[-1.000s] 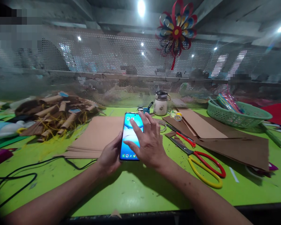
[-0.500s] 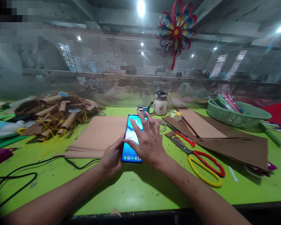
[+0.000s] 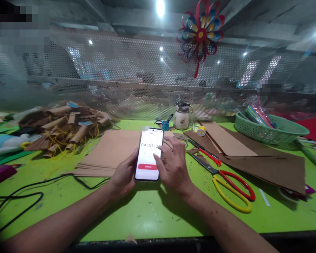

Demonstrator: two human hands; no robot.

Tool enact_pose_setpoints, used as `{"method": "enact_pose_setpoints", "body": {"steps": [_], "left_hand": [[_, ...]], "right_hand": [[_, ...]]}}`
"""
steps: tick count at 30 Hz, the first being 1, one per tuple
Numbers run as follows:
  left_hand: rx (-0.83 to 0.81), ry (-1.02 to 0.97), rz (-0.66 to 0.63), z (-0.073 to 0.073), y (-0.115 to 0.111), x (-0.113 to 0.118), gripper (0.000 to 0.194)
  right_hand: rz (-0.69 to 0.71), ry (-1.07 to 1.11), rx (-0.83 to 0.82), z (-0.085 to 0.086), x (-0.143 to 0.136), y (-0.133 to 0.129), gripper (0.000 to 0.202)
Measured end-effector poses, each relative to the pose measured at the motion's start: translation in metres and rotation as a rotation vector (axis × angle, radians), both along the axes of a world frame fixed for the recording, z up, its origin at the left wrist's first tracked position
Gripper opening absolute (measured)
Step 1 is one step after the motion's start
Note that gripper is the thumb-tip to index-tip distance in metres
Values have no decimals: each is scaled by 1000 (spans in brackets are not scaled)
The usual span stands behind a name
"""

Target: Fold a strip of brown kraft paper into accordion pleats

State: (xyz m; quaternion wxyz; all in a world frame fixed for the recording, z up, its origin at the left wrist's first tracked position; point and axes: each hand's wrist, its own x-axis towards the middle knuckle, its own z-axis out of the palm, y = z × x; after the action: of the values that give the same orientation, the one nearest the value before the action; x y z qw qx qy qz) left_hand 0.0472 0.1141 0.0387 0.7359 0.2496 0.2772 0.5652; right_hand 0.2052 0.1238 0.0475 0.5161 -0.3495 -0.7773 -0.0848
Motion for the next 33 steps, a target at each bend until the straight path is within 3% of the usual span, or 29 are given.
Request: {"method": "enact_pose_setpoints", "body": {"steps": [13,25,33], "left_hand": [[76,-10,34,-1,12,-11,40],[30,3,9,11,15,-20,50],[55,-20,37,8,18,-22,45]], "right_hand": [[56,-24,-7,-5,2,-1,25],[128,-265,-1,-17,-1,-4,37],[111,-288,-10,-17,-3,-6,40]]}}
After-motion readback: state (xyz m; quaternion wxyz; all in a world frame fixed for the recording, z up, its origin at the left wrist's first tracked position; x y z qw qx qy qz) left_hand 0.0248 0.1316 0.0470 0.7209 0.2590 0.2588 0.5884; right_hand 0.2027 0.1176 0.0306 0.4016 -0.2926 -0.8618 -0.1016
